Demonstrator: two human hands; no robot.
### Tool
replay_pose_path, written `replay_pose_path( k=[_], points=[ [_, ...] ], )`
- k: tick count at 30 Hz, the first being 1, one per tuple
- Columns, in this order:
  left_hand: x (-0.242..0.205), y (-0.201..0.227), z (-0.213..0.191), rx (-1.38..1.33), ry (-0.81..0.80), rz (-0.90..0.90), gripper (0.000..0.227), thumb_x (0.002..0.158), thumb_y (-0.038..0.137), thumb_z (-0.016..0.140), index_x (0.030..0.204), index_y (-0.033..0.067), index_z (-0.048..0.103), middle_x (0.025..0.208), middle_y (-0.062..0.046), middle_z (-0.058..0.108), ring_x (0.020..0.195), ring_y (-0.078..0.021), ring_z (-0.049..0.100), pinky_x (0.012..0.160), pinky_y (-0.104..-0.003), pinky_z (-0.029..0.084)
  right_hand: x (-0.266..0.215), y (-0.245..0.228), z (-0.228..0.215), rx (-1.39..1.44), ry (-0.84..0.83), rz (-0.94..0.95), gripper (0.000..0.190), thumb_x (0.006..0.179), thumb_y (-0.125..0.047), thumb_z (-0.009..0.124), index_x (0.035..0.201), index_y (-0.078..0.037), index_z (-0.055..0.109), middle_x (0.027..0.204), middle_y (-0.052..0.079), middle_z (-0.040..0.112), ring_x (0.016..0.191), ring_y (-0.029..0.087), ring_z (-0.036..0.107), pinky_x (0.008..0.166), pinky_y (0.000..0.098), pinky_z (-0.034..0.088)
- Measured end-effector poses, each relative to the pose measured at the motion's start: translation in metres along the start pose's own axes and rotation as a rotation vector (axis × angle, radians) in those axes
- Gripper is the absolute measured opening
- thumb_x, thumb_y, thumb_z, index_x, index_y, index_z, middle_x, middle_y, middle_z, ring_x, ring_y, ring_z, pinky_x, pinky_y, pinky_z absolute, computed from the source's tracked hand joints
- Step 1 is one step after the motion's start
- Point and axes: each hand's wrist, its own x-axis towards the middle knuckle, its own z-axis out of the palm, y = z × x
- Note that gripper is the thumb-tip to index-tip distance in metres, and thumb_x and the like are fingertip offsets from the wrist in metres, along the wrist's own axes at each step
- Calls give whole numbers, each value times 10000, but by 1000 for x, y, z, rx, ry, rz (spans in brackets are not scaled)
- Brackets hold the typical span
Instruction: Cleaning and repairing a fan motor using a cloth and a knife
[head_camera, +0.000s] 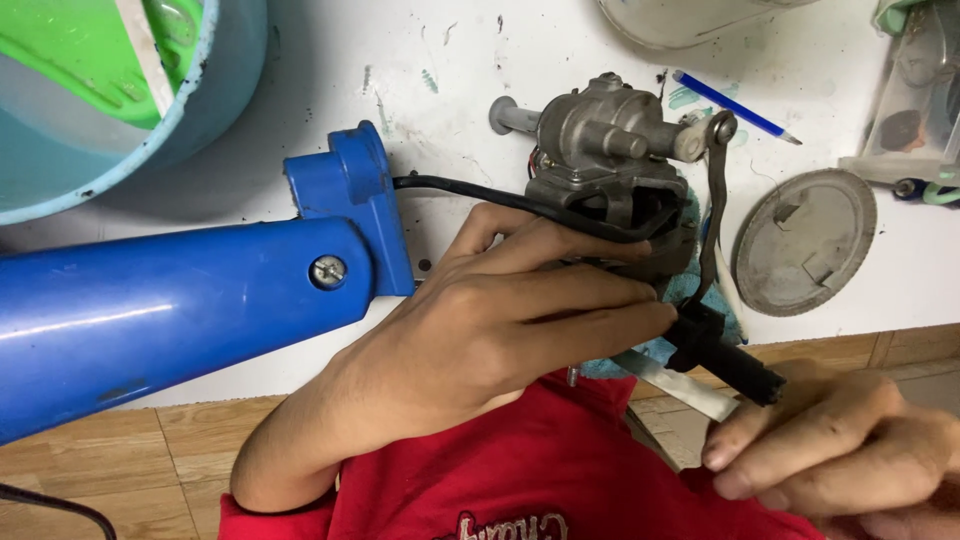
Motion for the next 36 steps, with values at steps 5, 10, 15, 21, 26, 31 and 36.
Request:
replay_pose_path(
  k=[5,10,15,21,26,31,36],
  points=[
    [1,0,-1,1,-48,-19,225,1107,89,559,1290,59,687,1272,-65,721,1276,-286,609,988,-414,342,4,25,13,162,129,-505,181,1034,-112,415,902,-155,530,722,54,727,677,232,941,751,377,878],
    [4,2,-1,-18,-42,-27,240,1101,99,535,1278,54,691,1252,-69,726,1288,-287,620,1013,-408,345,7,31,8,166,161,-615,204,1055,-126,428,880,-183,516,707,10,706,631,140,905,695,294,883],
    [5,2,1,-9,-45,-32,240,1101,97,526,1269,55,693,1242,-62,727,1279,-271,618,1002,-401,343,5,19,1,272,24,-354,195,981,-117,445,863,-141,598,719,81,764,703,262,945,754,425,850],
    [5,1,2,-10,-45,-29,257,1106,105,506,1273,62,697,1255,-56,725,1284,-271,618,1002,-400,337,3,41,6,162,93,-604,156,998,-99,452,955,-162,587,708,31,715,623,167,924,751,339,900],
    [6,2,0,-13,-54,-41,235,1097,105,536,1260,69,702,1256,-57,728,1284,-267,629,1002,-391,346,26,36,13,208,167,-670,240,1084,-138,401,874,-204,497,685,4,695,582,145,874,626,293,862],
    [9,5,0,-4,-49,-45,211,1094,92,554,1236,63,707,1236,-61,731,1284,-275,633,1000,-391,344,2,43,-5,173,85,-641,224,994,-96,436,811,-193,522,715,-7,705,627,136,912,755,311,890],
    [8,4,1,-17,-57,-62,250,1098,110,508,1235,73,715,1240,-47,730,1292,-263,625,1012,-383,324,7,47,1,153,107,-721,249,1036,-103,465,818,-214,512,731,-9,711,657,127,906,740,285,896]
  ],
)
